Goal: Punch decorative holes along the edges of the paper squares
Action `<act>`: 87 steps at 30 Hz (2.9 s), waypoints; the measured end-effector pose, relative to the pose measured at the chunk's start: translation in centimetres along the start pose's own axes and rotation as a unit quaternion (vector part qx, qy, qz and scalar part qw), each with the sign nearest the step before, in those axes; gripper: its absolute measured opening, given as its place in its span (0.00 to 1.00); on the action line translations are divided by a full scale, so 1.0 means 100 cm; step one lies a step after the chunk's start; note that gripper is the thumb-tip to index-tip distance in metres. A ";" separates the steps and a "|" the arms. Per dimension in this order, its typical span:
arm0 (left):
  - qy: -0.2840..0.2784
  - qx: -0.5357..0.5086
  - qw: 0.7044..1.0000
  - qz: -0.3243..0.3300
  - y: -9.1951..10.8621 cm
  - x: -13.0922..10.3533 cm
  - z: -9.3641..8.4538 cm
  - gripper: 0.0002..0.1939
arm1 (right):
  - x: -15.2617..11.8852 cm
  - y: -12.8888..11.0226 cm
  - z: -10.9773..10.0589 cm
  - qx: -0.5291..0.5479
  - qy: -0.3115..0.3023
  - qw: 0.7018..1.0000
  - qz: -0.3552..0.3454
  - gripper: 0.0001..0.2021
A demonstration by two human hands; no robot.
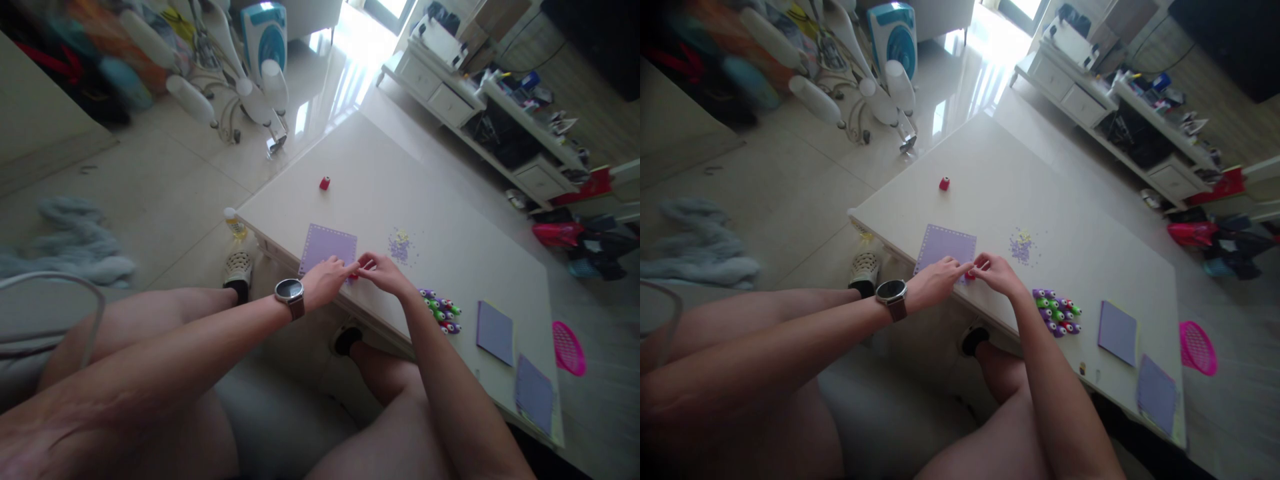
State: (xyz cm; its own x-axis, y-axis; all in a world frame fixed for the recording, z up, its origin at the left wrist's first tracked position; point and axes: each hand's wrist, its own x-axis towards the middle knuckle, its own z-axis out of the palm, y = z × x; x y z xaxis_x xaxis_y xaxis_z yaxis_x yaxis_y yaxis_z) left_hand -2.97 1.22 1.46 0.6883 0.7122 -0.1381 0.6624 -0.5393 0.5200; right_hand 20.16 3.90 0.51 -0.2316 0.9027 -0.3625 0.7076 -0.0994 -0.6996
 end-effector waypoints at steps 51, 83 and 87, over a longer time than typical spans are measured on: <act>-0.019 0.030 0.999 0.029 -0.019 0.004 0.004 0.15 | -0.046 -0.008 -0.036 -0.303 0.023 0.938 0.165 0.05; -0.023 0.034 0.999 0.031 -0.016 0.003 0.004 0.13 | -0.059 0.012 -0.034 -0.248 -0.003 0.950 0.190 0.14; -0.004 0.112 0.991 0.076 -0.010 0.001 -0.005 0.12 | -0.067 0.022 -0.041 -0.303 -0.020 0.915 0.265 0.15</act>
State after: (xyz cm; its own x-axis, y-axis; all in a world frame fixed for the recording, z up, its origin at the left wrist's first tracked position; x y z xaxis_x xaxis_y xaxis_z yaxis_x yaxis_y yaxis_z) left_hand -3.69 2.05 1.32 0.7864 0.6126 -0.0794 0.5998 -0.7265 0.3354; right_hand 26.01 -0.66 3.96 0.2350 0.7780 -0.5827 0.9654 -0.2565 0.0469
